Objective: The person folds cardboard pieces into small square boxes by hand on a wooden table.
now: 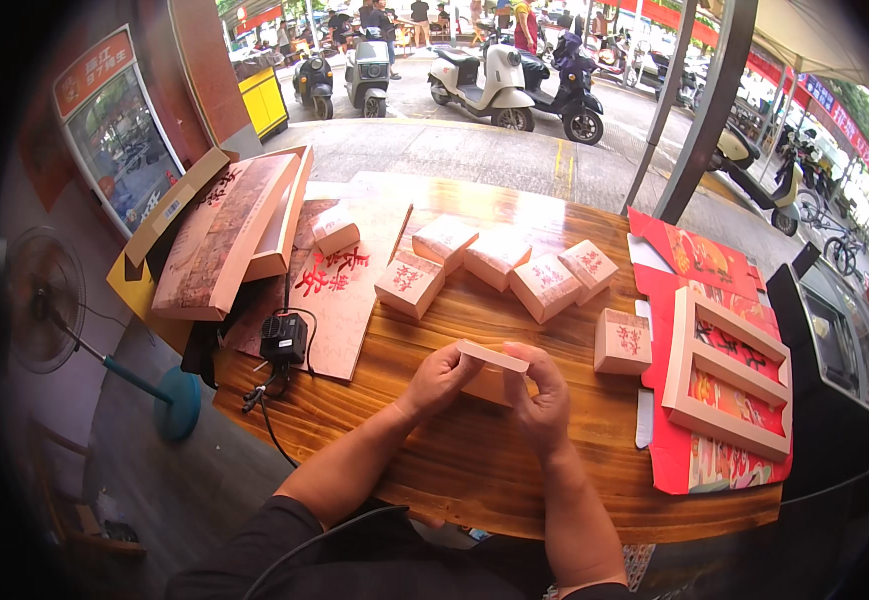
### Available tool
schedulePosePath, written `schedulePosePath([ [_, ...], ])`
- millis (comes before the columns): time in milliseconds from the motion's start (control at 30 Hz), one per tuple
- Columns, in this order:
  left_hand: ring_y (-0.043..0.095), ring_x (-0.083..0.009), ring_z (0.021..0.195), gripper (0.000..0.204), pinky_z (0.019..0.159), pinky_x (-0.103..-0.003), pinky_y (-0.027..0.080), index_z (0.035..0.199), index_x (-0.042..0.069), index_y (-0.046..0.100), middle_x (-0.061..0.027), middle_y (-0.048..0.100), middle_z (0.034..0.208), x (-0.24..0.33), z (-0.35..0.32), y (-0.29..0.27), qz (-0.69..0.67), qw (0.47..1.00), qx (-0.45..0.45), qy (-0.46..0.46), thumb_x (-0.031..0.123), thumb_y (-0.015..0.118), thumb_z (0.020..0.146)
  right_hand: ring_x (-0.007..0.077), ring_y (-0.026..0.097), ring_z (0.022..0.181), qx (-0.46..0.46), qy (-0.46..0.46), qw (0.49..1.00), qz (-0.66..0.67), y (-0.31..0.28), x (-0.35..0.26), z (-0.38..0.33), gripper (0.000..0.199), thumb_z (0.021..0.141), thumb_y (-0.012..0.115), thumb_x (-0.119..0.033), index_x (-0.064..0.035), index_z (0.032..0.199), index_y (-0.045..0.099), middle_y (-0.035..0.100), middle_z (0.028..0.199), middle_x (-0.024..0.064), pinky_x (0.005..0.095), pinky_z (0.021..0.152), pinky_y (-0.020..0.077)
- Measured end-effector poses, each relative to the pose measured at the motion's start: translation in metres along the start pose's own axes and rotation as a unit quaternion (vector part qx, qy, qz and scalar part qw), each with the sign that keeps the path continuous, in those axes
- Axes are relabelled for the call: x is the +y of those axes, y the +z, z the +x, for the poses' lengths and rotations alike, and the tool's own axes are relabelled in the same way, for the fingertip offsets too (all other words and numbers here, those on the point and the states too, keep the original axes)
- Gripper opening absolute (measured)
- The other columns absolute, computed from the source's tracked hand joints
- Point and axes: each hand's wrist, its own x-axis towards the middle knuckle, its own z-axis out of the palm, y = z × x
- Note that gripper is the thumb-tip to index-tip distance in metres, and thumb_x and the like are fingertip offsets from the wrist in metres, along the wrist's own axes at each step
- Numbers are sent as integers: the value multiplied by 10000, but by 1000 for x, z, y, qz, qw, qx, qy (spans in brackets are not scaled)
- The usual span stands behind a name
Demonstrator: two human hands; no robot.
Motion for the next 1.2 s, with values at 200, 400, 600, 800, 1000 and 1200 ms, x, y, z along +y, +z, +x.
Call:
schedulePosePath([
  [200,585,-119,1039,370,872,-269,466,1159,33,620,-49,645,1117,0,0,2,61,989,76,115,309,718,932,229,645,1038,19,-100,993,-62,5,-2,7,167,931,638,-27,5,1091,675,680,1095,132,322,933,487],
  [400,586,-154,1069,393,874,-288,464,1169,74,630,-76,632,1180,17,0,-1,151,948,62,274,272,789,869,210,641,1034,37,-33,998,-23,1,-2,4,164,933,650,-62,3,1081,674,687,1080,113,316,926,487],
  [600,579,-150,1072,342,845,-269,479,1151,69,639,-84,613,1191,3,-1,-5,99,974,55,196,223,778,879,217,604,1103,-12,-69,995,-65,3,-10,6,317,895,696,-98,-2,1189,628,633,1170,125,322,964,467],
  [800,580,-158,1100,335,848,-268,492,1174,66,624,-96,586,1242,2,2,-7,99,977,42,184,169,763,888,260,552,1193,-20,-43,996,-76,1,-10,4,370,874,710,-110,0,1213,612,571,1263,148,353,1027,429],
  [1000,575,-167,1135,365,881,-289,500,1191,70,617,-105,577,1264,4,2,-8,98,981,27,165,174,773,877,262,562,1173,-23,-96,990,-100,-4,-8,10,319,878,700,-113,-3,1169,628,583,1255,157,358,1020,435],
  [1200,568,-180,1172,399,916,-310,503,1206,56,622,-111,564,1307,-3,6,-13,40,992,-20,121,185,786,866,249,569,1145,-27,-87,993,-81,-8,-3,10,280,880,691,-102,-12,1138,630,589,1230,147,344,1000,442],
])
